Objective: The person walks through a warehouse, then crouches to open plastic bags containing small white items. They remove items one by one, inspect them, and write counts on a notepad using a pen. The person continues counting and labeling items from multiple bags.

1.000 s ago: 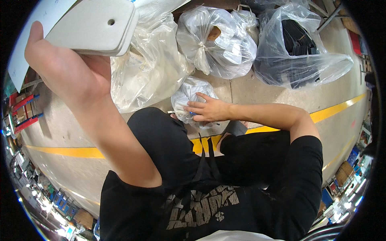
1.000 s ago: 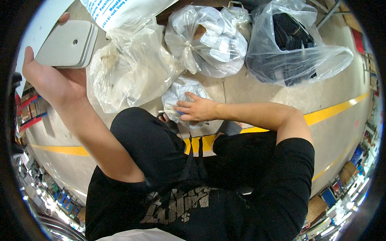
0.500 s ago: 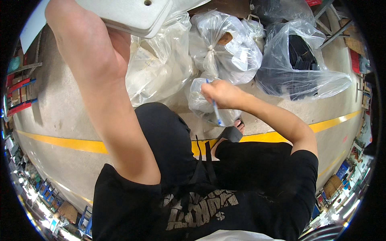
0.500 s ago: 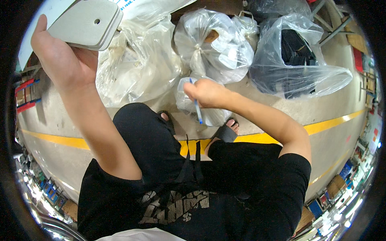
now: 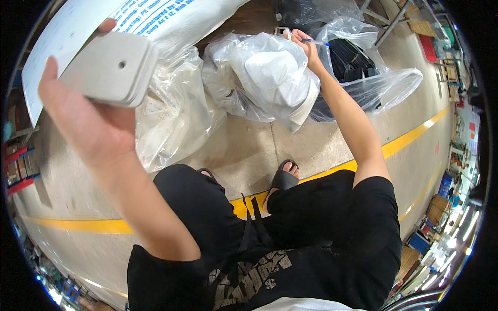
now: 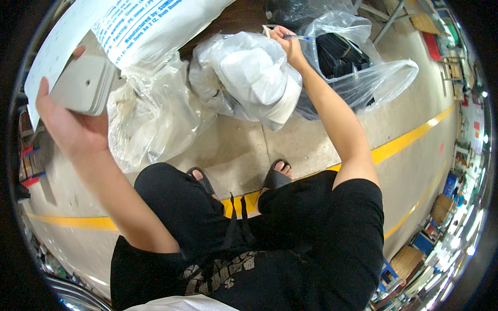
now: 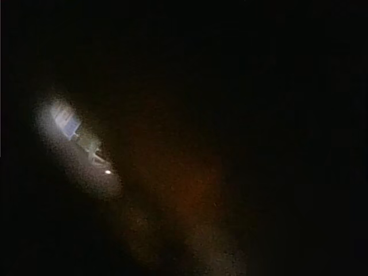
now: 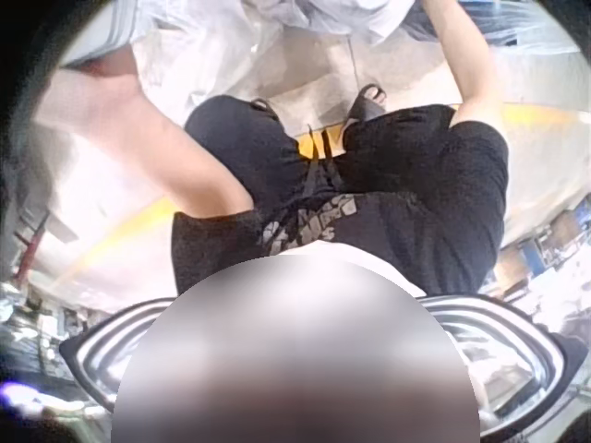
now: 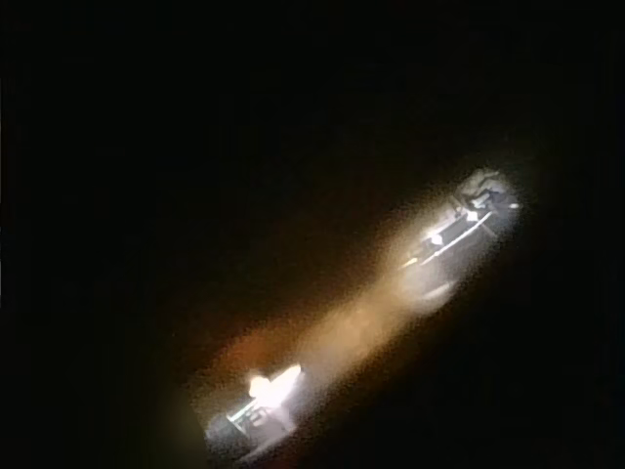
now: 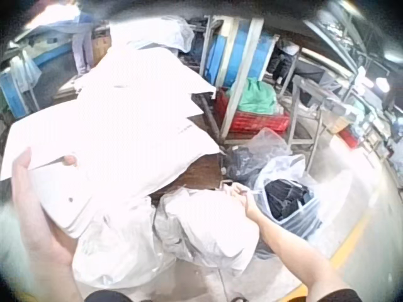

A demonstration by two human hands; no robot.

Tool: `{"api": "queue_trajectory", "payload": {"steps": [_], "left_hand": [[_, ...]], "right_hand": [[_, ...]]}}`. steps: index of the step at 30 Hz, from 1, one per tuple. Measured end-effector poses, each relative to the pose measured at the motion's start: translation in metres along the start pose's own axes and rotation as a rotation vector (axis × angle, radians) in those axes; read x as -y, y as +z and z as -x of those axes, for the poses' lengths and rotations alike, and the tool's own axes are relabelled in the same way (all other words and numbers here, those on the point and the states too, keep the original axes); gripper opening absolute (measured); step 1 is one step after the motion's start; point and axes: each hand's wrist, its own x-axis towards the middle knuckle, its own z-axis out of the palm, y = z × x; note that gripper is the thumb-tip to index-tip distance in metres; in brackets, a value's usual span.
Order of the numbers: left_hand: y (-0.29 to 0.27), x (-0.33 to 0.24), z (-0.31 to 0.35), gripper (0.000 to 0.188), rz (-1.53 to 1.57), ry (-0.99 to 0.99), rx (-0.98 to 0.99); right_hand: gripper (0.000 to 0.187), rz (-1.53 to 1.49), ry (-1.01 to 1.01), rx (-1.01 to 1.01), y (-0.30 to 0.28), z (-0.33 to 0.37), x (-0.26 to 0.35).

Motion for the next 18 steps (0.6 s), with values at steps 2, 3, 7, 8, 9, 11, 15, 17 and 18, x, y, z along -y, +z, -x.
{"api": "queue_trajectory", "payload": {"steps": [2,3,7,8,9,11,15,17,18], "left_hand": [[-0.006,0.002,0.000,0.058,-0.118,0.048,-0.015],[-0.005,0.001,-0.004,0.058,-0.087,0.009,-0.016],[-0.011,0.007,-0.008,0.057,-0.119,0.004,-0.012],[-0.004,0.010,-0.009,0.057,-0.089,-0.026,0.016],[-0.003,0.012,-0.010,0.057,-0.079,-0.049,0.028],[0.005,0.016,-0.009,0.056,-0.106,-0.046,0.031],[0.018,0.020,-0.003,0.057,-0.172,0.006,0.032],[0.018,0.019,-0.003,0.058,-0.161,-0.009,0.026],[0.018,0.018,-0.003,0.058,-0.146,-0.025,0.018]], "right_hand": [[0.035,0.057,0.007,-0.086,-0.013,-0.006,-0.020],[0.033,0.054,-0.017,-0.052,-0.029,-0.009,-0.028],[0.039,0.259,-0.029,-0.189,-0.007,-0.011,-0.028],[0.039,0.356,-0.044,-0.244,-0.018,-0.017,-0.031],[0.037,0.319,-0.059,-0.249,-0.005,-0.015,-0.027],[0.035,0.397,-0.079,-0.271,0.015,-0.012,-0.015],[0.034,0.585,-0.072,-0.324,0.032,-0.019,-0.009],[0.031,0.593,-0.074,-0.324,0.040,-0.014,0.001],[0.030,0.593,-0.066,-0.308,0.043,-0.013,0.006]]}}
